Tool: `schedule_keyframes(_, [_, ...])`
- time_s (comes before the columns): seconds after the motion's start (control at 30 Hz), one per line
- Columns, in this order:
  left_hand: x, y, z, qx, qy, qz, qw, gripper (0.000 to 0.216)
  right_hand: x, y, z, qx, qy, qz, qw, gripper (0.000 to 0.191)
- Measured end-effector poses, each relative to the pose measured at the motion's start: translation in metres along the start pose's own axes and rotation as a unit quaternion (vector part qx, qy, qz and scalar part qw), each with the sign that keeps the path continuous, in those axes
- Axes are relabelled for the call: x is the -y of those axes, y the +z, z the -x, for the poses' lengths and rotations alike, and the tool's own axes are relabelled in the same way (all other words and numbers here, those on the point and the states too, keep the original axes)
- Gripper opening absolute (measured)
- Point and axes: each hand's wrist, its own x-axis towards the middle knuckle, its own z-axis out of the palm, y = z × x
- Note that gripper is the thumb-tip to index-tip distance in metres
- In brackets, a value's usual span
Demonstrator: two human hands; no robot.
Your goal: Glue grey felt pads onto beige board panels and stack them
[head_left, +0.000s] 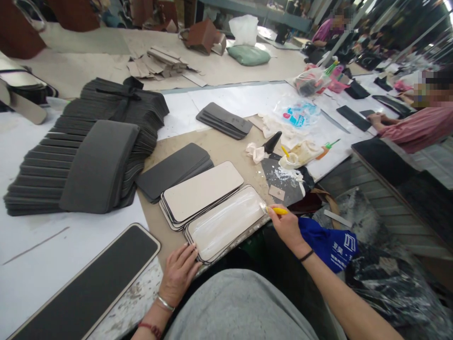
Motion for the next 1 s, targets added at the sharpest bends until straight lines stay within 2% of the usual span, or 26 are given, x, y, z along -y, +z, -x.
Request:
schedule_keyframes(0.07, [0.0, 0.0, -0.001, 0.0, -0.001, 0.005, 1.0, 0.027, 0.017, 0.01, 0.018, 0.023, -0.015, -0.037, 0.999, 0.028])
schedule_keyframes(0.17, [-0.001, -0.001, -0.002, 0.003, -0.01, 0.01, 1.0, 0.026, 0.041, 0.019, 0.036, 0.079, 0.023, -0.126, 0.989, 0.025])
schedule_keyframes(0.23, [-0.003, -0.002, -0.002, 0.013, -0.02, 0.009, 1.0, 0.026, 0.049, 0.018, 0.04, 0.104, 0.071, -0.18, 0.976, 0.025])
schedule_keyframes(0.37, [-0.006, -0.005, -0.003, 0.028, -0.034, 0.001, 0.999, 0.024, 0.058, 0.018, 0.038, 0.108, 0.168, -0.251, 0.947, 0.028])
schedule_keyframes(0.5, [-0.009, -0.007, -0.004, 0.03, -0.039, -0.003, 0.999, 0.025, 0.072, 0.034, 0.043, 0.179, 0.192, -0.335, 0.905, 0.029])
schedule_keyframes(0.57, [-0.009, -0.007, -0.004, 0.031, -0.04, -0.002, 0.999, 0.026, 0.079, 0.044, 0.048, 0.202, 0.191, -0.351, 0.894, 0.029])
schedule_keyframes(0.67, [-0.008, -0.007, -0.003, 0.035, -0.046, 0.002, 0.998, 0.026, 0.089, 0.055, 0.051, 0.196, 0.169, -0.336, 0.906, 0.028])
schedule_keyframes(0.87, [-0.007, -0.006, -0.001, 0.04, -0.046, -0.001, 0.998, 0.028, 0.108, 0.07, 0.046, 0.22, 0.068, -0.299, 0.926, 0.025])
schedule_keyframes(0.93, [-0.007, -0.006, -0.001, 0.037, -0.044, -0.001, 0.998, 0.027, 0.101, 0.069, 0.04, 0.187, 0.053, -0.246, 0.95, 0.026])
schedule_keyframes(1.0, [-0.007, -0.006, -0.003, 0.035, -0.042, -0.005, 0.998, 0.026, 0.087, 0.061, 0.029, 0.124, 0.046, -0.19, 0.973, 0.028])
